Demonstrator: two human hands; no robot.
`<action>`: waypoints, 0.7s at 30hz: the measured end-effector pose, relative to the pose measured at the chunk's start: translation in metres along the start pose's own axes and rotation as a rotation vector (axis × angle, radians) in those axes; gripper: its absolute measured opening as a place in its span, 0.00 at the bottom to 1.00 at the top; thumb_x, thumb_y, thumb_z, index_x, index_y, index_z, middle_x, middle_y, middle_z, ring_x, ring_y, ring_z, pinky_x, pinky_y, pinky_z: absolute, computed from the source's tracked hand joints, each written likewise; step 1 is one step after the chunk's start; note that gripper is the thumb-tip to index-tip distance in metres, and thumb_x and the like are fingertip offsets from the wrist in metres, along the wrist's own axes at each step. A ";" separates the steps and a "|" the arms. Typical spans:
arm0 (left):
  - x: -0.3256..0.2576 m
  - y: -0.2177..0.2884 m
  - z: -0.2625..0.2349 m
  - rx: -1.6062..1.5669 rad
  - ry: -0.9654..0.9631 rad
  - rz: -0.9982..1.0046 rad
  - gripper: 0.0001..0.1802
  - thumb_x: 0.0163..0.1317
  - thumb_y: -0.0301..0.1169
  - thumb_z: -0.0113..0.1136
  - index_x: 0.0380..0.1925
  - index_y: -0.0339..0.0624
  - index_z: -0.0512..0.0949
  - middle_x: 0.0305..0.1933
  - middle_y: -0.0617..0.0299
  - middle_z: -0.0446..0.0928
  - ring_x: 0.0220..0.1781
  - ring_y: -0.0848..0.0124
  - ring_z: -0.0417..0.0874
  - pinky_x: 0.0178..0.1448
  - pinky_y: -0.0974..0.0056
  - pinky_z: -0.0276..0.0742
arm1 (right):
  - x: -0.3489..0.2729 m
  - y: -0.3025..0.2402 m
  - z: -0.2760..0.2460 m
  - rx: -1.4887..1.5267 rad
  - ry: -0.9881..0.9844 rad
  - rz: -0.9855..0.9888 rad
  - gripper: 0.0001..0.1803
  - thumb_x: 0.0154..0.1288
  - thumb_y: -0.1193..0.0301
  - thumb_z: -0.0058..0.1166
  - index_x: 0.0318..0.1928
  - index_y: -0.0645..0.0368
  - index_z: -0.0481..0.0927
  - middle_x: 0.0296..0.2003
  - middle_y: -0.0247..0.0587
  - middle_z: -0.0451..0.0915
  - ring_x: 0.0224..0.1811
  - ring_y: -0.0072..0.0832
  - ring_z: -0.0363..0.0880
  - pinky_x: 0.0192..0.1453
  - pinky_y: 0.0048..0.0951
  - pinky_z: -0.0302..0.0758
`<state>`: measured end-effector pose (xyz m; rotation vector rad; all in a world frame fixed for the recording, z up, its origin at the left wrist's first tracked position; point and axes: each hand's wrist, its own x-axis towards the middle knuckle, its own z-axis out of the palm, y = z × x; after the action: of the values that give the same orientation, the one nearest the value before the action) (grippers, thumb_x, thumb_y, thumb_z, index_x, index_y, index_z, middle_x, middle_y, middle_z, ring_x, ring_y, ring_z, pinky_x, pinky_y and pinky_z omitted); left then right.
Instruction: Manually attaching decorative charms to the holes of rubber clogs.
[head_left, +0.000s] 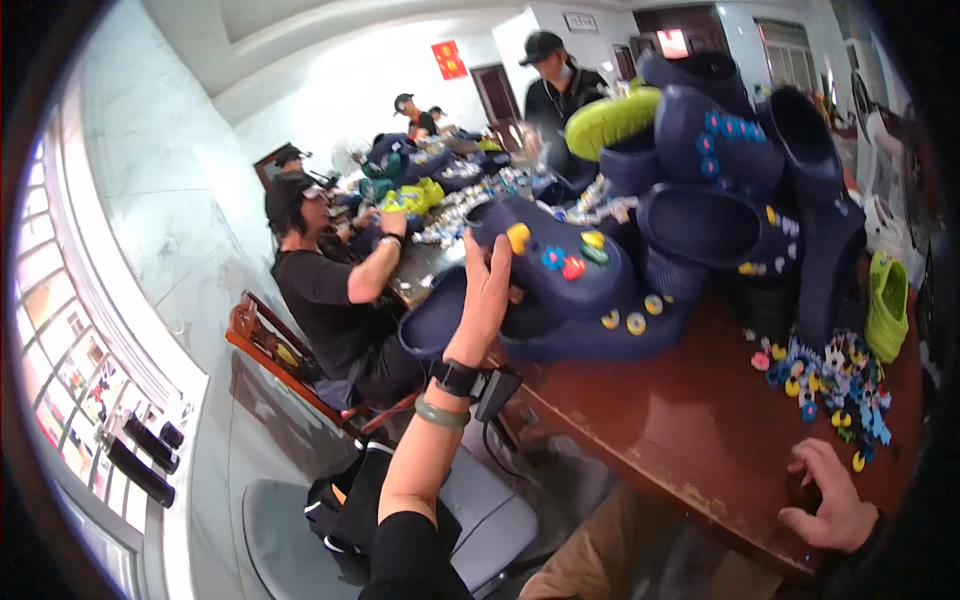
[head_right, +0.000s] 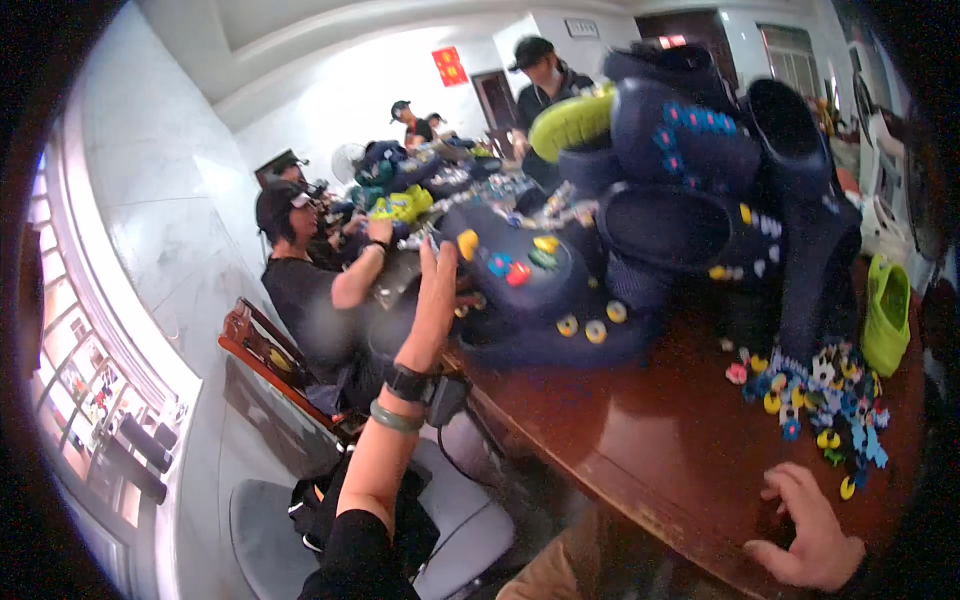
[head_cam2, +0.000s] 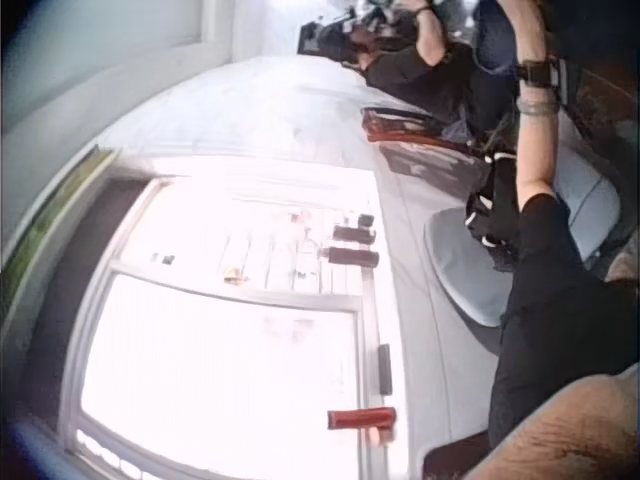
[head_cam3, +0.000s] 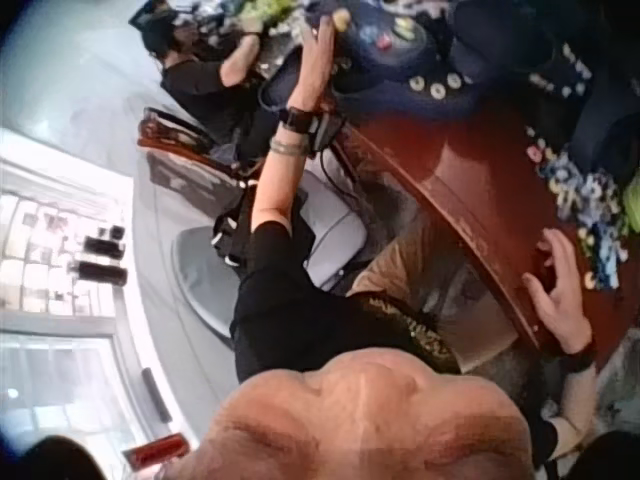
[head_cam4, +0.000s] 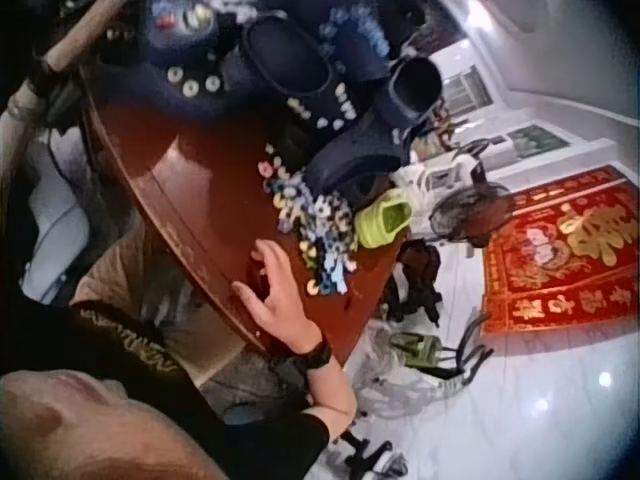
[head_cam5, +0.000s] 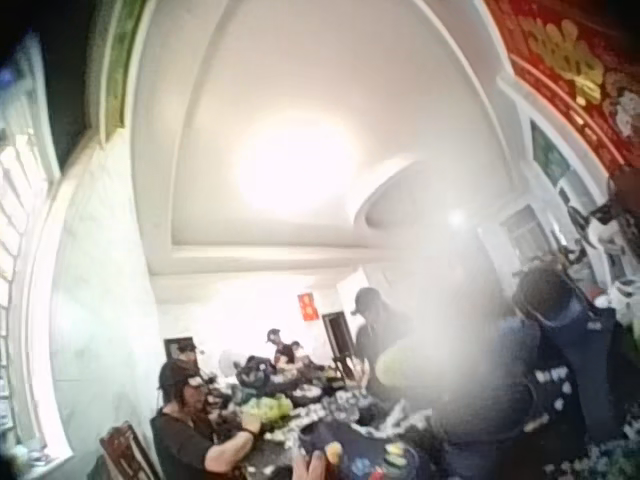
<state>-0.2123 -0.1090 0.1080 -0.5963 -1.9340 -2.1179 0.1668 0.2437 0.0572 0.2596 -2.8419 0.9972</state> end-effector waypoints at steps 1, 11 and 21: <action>0.004 -0.023 -0.006 0.257 -0.042 0.223 0.44 0.63 0.31 0.60 0.70 0.31 0.42 0.63 0.39 0.59 0.62 0.54 0.67 0.58 0.59 0.73 | 0.006 -0.009 -0.006 0.018 -0.051 -0.001 0.44 0.49 0.64 0.69 0.61 0.71 0.60 0.57 0.56 0.61 0.52 0.41 0.72 0.52 0.35 0.72; 0.016 -0.013 0.015 0.064 -0.107 0.202 0.55 0.46 0.28 0.65 0.70 0.27 0.42 0.66 0.45 0.59 0.53 0.66 0.74 0.56 0.67 0.71 | 0.003 -0.005 -0.001 -0.007 -0.049 0.012 0.40 0.47 0.67 0.66 0.60 0.67 0.63 0.56 0.50 0.62 0.51 0.35 0.68 0.51 0.31 0.69; 0.012 -0.006 -0.021 0.163 -0.062 0.230 0.30 0.55 0.22 0.60 0.61 0.28 0.67 0.55 0.56 0.77 0.53 0.72 0.77 0.58 0.68 0.72 | 0.009 -0.009 -0.003 -0.044 -0.061 0.004 0.36 0.50 0.64 0.65 0.57 0.64 0.65 0.55 0.49 0.62 0.52 0.37 0.67 0.51 0.31 0.69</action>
<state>-0.2288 -0.1272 0.1067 -0.8153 -1.9410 -1.8049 0.1602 0.2372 0.0667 0.2848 -2.9169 0.9418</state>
